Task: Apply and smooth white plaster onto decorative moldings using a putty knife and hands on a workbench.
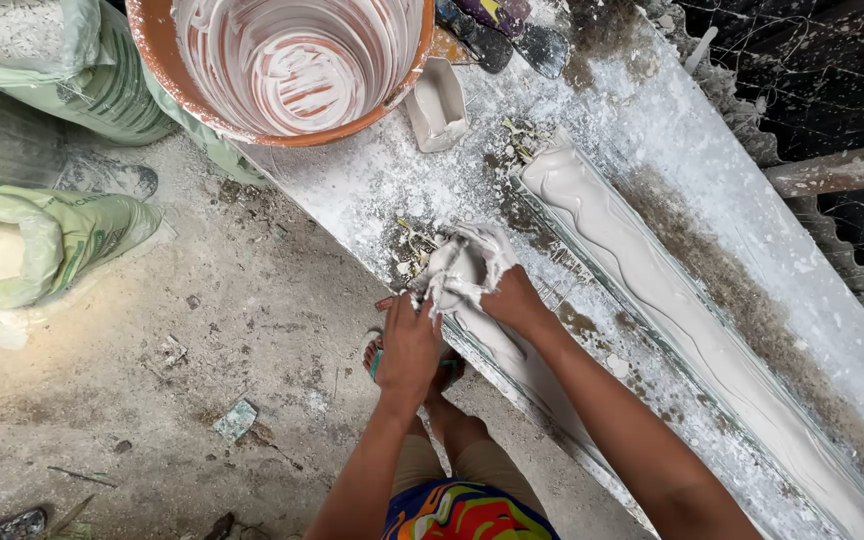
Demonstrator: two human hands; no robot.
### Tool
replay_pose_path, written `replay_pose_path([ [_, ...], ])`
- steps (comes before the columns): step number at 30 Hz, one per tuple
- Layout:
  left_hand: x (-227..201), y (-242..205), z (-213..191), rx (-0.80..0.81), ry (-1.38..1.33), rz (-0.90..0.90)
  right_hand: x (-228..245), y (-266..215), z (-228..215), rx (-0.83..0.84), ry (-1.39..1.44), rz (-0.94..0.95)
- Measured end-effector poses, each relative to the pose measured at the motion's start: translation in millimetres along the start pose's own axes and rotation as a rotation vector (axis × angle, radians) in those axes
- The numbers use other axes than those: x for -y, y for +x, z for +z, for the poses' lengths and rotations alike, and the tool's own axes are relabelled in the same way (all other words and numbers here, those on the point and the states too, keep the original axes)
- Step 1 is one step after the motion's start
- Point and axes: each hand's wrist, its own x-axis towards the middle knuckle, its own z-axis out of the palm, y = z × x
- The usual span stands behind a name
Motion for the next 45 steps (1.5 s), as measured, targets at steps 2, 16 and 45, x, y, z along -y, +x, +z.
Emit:
replay_pose_path([
  [2,-3.4,-8.1,2.5,0.018,0.002,0.015,-7.8,-12.7,-2.1,-0.008,-0.112,-0.032],
  [16,-34.1,-55.4,46.1,0.108,-0.047,0.186,-34.8,-89.2,-30.5,-0.013,-0.302,0.007],
  [45,-362.5,-437.4,330.0,-0.085,-0.080,0.255,-383.7,-566.1,-165.0,0.138,-0.479,0.112],
])
